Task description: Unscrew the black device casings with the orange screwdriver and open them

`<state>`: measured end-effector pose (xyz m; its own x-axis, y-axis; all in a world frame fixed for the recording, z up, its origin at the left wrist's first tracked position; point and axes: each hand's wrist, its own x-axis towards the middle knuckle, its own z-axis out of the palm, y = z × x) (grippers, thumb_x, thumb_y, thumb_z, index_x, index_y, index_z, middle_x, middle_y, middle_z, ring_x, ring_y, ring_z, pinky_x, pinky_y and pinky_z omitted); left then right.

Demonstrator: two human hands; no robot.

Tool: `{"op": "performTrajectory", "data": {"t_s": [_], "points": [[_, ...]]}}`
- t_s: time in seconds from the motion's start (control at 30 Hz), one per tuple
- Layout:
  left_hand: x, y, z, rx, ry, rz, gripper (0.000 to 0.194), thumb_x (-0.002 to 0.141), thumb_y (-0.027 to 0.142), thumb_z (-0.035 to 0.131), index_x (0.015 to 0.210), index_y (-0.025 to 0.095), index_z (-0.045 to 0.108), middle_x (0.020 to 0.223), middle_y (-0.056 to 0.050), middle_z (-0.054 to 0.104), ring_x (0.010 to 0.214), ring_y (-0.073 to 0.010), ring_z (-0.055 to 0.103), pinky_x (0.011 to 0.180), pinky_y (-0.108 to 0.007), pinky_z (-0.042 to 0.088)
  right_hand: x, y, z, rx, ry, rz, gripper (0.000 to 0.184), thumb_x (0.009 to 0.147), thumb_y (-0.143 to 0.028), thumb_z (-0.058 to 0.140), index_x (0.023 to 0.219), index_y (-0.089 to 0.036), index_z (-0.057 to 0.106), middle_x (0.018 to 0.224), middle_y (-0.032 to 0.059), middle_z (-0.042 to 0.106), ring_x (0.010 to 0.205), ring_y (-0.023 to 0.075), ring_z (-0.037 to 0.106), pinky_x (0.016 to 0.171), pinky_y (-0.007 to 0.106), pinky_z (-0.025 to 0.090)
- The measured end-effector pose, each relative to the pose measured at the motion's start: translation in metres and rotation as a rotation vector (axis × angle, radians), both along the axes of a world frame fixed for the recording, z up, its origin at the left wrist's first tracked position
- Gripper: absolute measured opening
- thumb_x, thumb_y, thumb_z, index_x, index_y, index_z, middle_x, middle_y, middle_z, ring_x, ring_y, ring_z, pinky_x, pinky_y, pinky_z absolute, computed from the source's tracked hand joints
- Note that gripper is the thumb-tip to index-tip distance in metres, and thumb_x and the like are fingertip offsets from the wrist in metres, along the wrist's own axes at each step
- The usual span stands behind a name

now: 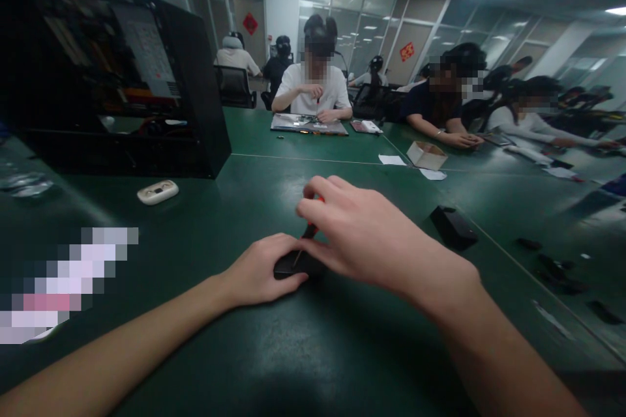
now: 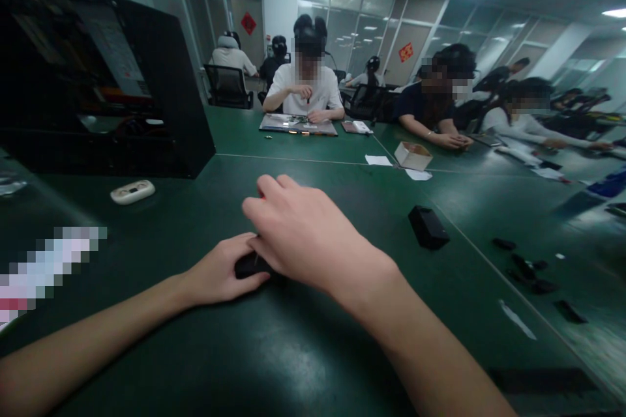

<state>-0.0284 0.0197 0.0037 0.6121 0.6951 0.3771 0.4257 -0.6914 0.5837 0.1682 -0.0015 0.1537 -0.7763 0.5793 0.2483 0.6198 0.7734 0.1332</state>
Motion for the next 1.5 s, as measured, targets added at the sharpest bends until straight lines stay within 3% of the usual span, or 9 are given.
{"op": "performTrajectory", "data": {"t_s": [0.1, 0.2, 0.3, 0.43, 0.7, 0.87, 1.07, 1.33, 1.5], "points": [[0.0, 0.001, -0.002, 0.011, 0.049, -0.011, 0.033, 0.085, 0.031, 0.071, 0.114, 0.019, 0.063, 0.104, -0.007, 0.069, 0.095, -0.0248, 0.064, 0.085, -0.038, 0.051, 0.017, 0.007, -0.019, 0.27, -0.034, -0.002, 0.032, 0.094, -0.043, 0.059, 0.079, -0.015, 0.065, 0.082, 0.0069, 0.062, 0.068, 0.016, 0.051, 0.052, 0.029, 0.025], [0.0, 0.004, -0.004, -0.015, 0.059, -0.001, 0.04, 0.086, 0.037, 0.072, 0.121, 0.02, 0.061, 0.111, -0.008, 0.07, 0.097, -0.0248, 0.066, 0.086, -0.038, 0.051, 0.047, 0.02, -0.044, 0.441, 0.107, 0.093, 0.036, 0.093, -0.033, 0.058, 0.061, -0.017, 0.058, 0.059, 0.0008, 0.052, 0.054, 0.0117, 0.042, 0.05, 0.029, 0.024], [-0.001, 0.005, -0.004, -0.057, 0.066, 0.001, 0.041, 0.087, 0.041, 0.071, 0.122, 0.021, 0.062, 0.114, -0.008, 0.07, 0.1, -0.0247, 0.067, 0.085, -0.037, 0.052, 0.082, 0.034, -0.069, 0.456, 0.321, 0.073, 0.037, 0.085, -0.019, 0.056, 0.049, -0.019, 0.048, 0.049, -0.0023, 0.042, 0.047, 0.0094, 0.033, 0.047, 0.028, 0.024], [-0.001, 0.004, 0.0, -0.083, 0.075, 0.013, 0.041, 0.087, 0.042, 0.072, 0.121, 0.021, 0.063, 0.113, -0.008, 0.07, 0.098, -0.0248, 0.067, 0.083, -0.037, 0.053, 0.116, 0.046, -0.087, 0.342, 0.481, -0.071, 0.038, 0.081, -0.016, 0.054, 0.046, -0.02, 0.041, 0.047, -0.0033, 0.036, 0.043, 0.0087, 0.031, 0.045, 0.028, 0.024], [0.0, 0.004, -0.003, -0.079, 0.059, 0.023, 0.039, 0.087, 0.042, 0.071, 0.118, 0.021, 0.064, 0.112, -0.008, 0.071, 0.098, -0.025, 0.068, 0.084, -0.037, 0.053, 0.103, 0.046, -0.097, 0.21, 0.542, -0.136, 0.038, 0.081, -0.019, 0.053, 0.045, -0.02, 0.041, 0.046, -0.0035, 0.037, 0.043, 0.0084, 0.032, 0.046, 0.027, 0.024], [0.001, 0.005, -0.002, -0.048, 0.081, 0.012, 0.036, 0.088, 0.041, 0.07, 0.118, 0.022, 0.063, 0.114, -0.008, 0.071, 0.101, -0.0256, 0.067, 0.087, -0.037, 0.053, 0.091, 0.047, -0.106, 0.108, 0.498, -0.081, 0.038, 0.083, -0.019, 0.049, 0.046, -0.02, 0.041, 0.047, -0.0034, 0.039, 0.044, 0.0084, 0.032, 0.048, 0.027, 0.026], [0.001, 0.004, -0.003, -0.024, 0.089, 0.021, 0.038, 0.087, 0.04, 0.07, 0.119, 0.021, 0.063, 0.115, -0.007, 0.071, 0.103, -0.0255, 0.068, 0.09, -0.038, 0.052, 0.107, 0.051, -0.101, 0.192, 0.501, -0.124, 0.039, 0.083, -0.019, 0.05, 0.047, -0.02, 0.039, 0.047, -0.0038, 0.035, 0.044, 0.0083, 0.031, 0.048, 0.027, 0.023], [0.001, 0.003, -0.001, -0.04, 0.094, 0.015, 0.036, 0.088, 0.039, 0.069, 0.119, 0.021, 0.063, 0.116, -0.008, 0.071, 0.103, -0.0256, 0.067, 0.091, -0.038, 0.052, 0.103, 0.051, -0.103, 0.104, 0.462, -0.077, 0.037, 0.084, -0.019, 0.049, 0.047, -0.02, 0.041, 0.048, -0.0034, 0.038, 0.045, 0.009, 0.033, 0.049, 0.026, 0.026], [0.0, 0.003, -0.001, -0.039, 0.106, 0.014, 0.038, 0.089, 0.04, 0.069, 0.121, 0.021, 0.062, 0.117, -0.008, 0.07, 0.104, -0.026, 0.067, 0.091, -0.038, 0.052, 0.112, 0.053, -0.1, 0.143, 0.449, -0.126, 0.038, 0.084, -0.02, 0.05, 0.047, -0.02, 0.041, 0.048, -0.0032, 0.038, 0.045, 0.0088, 0.033, 0.049, 0.026, 0.026]]}}
